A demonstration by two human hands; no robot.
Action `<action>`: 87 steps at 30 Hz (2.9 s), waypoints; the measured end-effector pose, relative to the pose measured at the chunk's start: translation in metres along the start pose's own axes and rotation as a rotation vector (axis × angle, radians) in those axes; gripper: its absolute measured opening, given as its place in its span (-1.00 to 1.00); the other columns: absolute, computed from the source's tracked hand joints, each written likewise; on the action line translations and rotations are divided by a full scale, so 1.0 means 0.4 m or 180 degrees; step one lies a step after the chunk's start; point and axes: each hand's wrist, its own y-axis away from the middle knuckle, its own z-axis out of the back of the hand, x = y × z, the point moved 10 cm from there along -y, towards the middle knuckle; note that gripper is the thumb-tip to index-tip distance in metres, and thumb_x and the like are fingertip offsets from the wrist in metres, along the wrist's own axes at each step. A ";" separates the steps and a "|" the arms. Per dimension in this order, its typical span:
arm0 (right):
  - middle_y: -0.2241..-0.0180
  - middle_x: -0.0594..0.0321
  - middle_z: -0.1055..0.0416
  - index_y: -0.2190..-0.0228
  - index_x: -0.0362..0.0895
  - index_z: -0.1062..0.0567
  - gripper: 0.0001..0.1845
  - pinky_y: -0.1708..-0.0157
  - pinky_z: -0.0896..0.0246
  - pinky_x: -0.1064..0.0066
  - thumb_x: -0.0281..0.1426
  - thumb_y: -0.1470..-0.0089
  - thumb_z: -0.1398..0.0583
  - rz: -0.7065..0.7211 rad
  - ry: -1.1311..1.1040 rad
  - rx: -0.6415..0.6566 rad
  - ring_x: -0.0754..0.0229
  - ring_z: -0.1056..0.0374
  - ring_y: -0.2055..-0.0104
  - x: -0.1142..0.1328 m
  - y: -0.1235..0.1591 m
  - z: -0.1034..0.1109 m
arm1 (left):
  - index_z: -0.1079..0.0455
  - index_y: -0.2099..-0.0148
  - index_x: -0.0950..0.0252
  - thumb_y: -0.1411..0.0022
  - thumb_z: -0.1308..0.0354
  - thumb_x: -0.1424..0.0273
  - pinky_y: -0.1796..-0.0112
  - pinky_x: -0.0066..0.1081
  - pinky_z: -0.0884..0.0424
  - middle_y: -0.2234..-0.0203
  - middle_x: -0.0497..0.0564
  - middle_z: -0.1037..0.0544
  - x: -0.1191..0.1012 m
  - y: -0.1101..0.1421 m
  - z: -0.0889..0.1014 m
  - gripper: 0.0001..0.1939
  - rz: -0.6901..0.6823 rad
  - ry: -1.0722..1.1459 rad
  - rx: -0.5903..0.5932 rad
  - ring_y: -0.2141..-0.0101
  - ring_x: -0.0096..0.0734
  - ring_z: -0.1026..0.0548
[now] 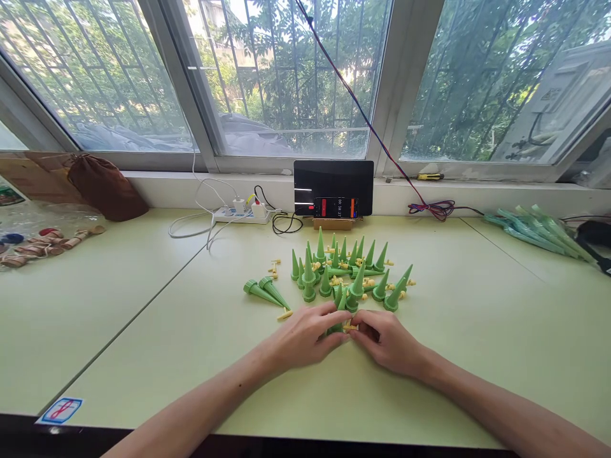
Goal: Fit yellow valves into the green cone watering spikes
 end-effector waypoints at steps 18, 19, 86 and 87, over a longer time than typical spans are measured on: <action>0.55 0.35 -0.27 0.41 -0.11 -0.40 -0.82 0.47 -0.06 0.43 -0.40 -0.27 -0.13 -0.0004 -0.0030 -0.0013 0.24 -0.16 0.51 0.007 0.000 0.006 | -0.43 -0.16 0.13 -0.44 -0.07 0.24 0.43 -0.44 -0.19 0.34 -0.04 -0.47 -0.006 -0.003 0.008 -0.69 -0.0016 0.0025 -0.0034 0.43 -0.41 -0.42; 0.54 0.34 -0.28 0.40 -0.12 -0.41 -0.82 0.47 -0.07 0.43 -0.40 -0.27 -0.13 -0.0009 -0.0030 -0.0008 0.24 -0.17 0.51 0.007 0.001 0.005 | -0.43 -0.16 0.13 -0.45 -0.07 0.23 0.44 -0.44 -0.19 0.35 -0.04 -0.46 -0.006 -0.002 0.008 -0.69 -0.0022 0.0026 -0.0057 0.44 -0.41 -0.42; 0.50 0.33 -0.33 0.31 -0.11 -0.39 -0.85 0.50 -0.15 0.42 -0.36 -0.34 -0.11 0.0065 -0.0203 -0.0258 0.25 -0.20 0.51 0.017 0.004 0.028 | -0.05 -0.40 0.10 -0.39 -0.17 0.29 0.42 -0.51 -0.38 0.26 -0.07 -0.55 0.020 0.026 0.035 -0.38 -0.0099 0.0558 -0.0873 0.53 -0.56 -0.38; 0.50 0.32 -0.33 0.29 -0.11 -0.40 -0.87 0.50 -0.15 0.42 -0.36 -0.34 -0.11 0.0096 -0.0179 -0.0279 0.25 -0.20 0.51 0.020 0.005 0.029 | -0.01 -0.41 0.10 -0.40 -0.15 0.30 0.42 -0.51 -0.39 0.22 -0.05 -0.56 0.021 0.026 0.036 -0.37 -0.0075 0.0586 -0.0880 0.53 -0.56 -0.38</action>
